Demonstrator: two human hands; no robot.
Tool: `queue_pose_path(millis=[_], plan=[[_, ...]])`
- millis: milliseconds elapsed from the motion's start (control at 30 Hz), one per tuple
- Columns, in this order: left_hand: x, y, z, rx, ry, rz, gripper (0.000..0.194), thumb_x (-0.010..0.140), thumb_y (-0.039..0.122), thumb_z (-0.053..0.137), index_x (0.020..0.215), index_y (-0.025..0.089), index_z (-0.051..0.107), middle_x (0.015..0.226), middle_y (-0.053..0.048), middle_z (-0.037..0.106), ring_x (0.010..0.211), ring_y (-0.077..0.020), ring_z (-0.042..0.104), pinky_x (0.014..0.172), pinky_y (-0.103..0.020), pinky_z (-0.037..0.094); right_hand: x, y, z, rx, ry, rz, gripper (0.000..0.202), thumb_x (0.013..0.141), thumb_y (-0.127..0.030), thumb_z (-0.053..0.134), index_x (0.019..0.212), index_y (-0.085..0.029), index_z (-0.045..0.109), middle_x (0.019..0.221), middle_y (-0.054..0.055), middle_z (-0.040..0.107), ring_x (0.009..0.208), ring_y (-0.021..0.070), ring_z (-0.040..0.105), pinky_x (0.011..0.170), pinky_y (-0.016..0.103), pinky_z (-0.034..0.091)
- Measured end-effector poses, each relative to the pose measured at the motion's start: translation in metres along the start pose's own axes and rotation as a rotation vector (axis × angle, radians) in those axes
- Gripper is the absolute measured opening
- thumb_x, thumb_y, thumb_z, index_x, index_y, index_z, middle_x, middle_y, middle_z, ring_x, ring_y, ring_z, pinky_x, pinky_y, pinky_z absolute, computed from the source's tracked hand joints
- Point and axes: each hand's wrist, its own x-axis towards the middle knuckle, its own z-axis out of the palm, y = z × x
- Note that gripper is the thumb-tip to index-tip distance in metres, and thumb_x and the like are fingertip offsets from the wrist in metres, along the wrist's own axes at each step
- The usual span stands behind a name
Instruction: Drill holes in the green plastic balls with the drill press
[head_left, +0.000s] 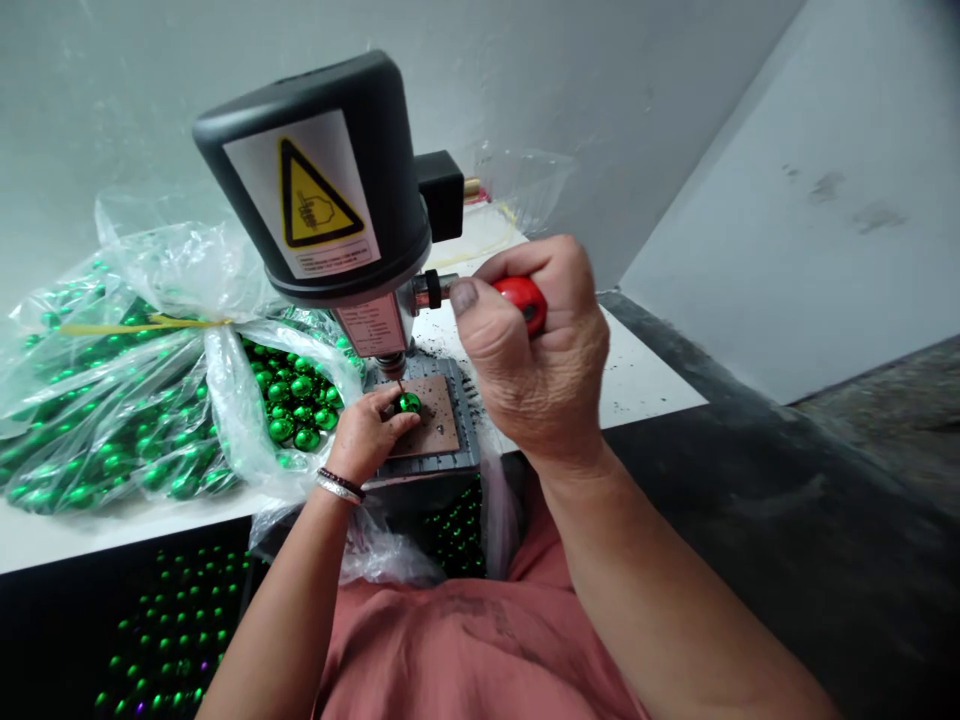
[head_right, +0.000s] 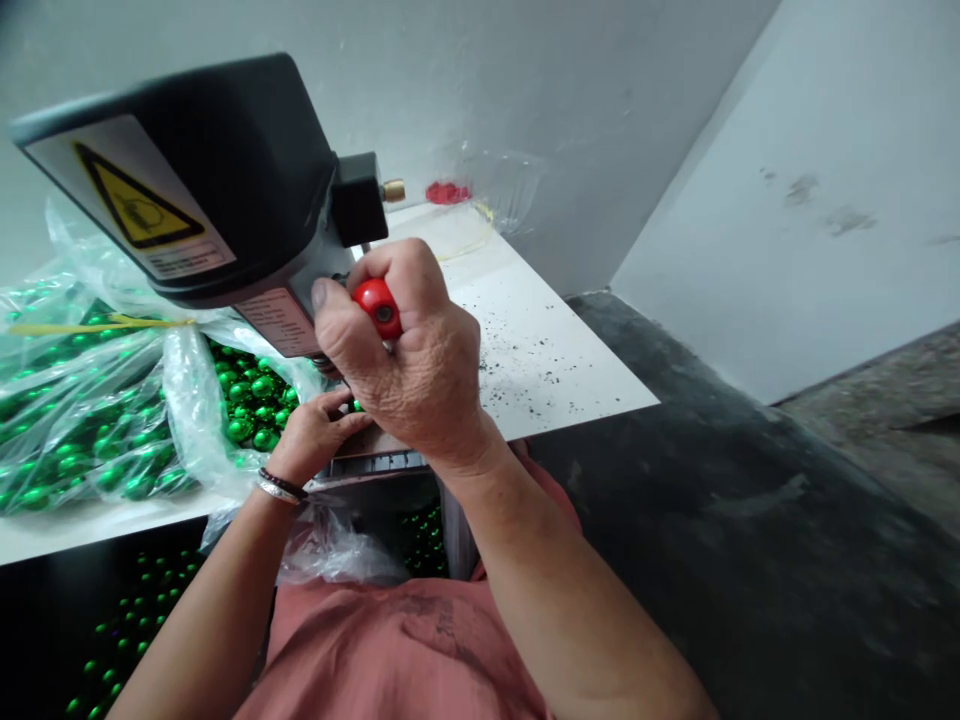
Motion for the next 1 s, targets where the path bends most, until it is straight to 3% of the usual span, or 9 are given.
queue_pose_path(millis=[200, 467, 600, 833, 1000], plan=[[-0.001, 0.003, 0.002, 0.086, -0.007, 0.001, 0.04, 0.073, 0.035, 0.062, 0.111, 0.022, 0.064, 0.1, -0.004, 0.069, 0.089, -0.0192, 0.062, 0.08, -0.028, 0.046, -0.001, 0.002, 0.0, -0.009, 0.002, -0.014, 0.017, 0.081, -0.035, 0.051, 0.077, -0.019, 0.05, 0.063, -0.008, 0.047, 0.053, -0.0005, 0.041, 0.05, 0.012, 0.038], [-0.001, 0.006, 0.0, 0.186, -0.021, -0.038, 0.044, 0.073, 0.037, 0.062, 0.114, 0.021, 0.063, 0.114, -0.007, 0.065, 0.103, -0.0211, 0.06, 0.087, -0.028, 0.044, 0.001, -0.003, -0.001, -0.09, 0.007, 0.039, 0.018, 0.079, -0.034, 0.053, 0.071, -0.019, 0.048, 0.056, -0.007, 0.046, 0.047, 0.0017, 0.039, 0.047, 0.015, 0.036], [-0.001, 0.006, -0.001, 0.193, -0.029, -0.033, 0.041, 0.074, 0.037, 0.061, 0.112, 0.021, 0.064, 0.107, -0.007, 0.068, 0.096, -0.0213, 0.062, 0.082, -0.028, 0.045, -0.003, -0.005, -0.003, -0.178, 0.01, 0.037, 0.02, 0.074, -0.03, 0.059, 0.064, -0.019, 0.045, 0.052, -0.007, 0.043, 0.046, 0.0027, 0.036, 0.045, 0.016, 0.035], [-0.002, 0.005, 0.001, 0.179, -0.027, -0.021, 0.037, 0.074, 0.038, 0.06, 0.108, 0.023, 0.065, 0.104, -0.005, 0.069, 0.094, -0.0204, 0.061, 0.08, -0.027, 0.044, -0.016, 0.001, -0.003, -0.297, 0.032, -0.079, 0.018, 0.081, -0.027, 0.051, 0.067, -0.019, 0.045, 0.052, -0.007, 0.039, 0.047, 0.0026, 0.036, 0.046, 0.016, 0.035], [-0.002, 0.003, 0.002, 0.197, -0.018, -0.013, 0.037, 0.074, 0.039, 0.06, 0.106, 0.023, 0.066, 0.101, -0.006, 0.069, 0.09, -0.0208, 0.062, 0.077, -0.027, 0.043, -0.025, 0.01, 0.002, -0.292, 0.099, -0.13, 0.012, 0.081, -0.024, 0.051, 0.072, -0.019, 0.047, 0.058, -0.006, 0.045, 0.051, 0.003, 0.042, 0.049, 0.017, 0.038]])
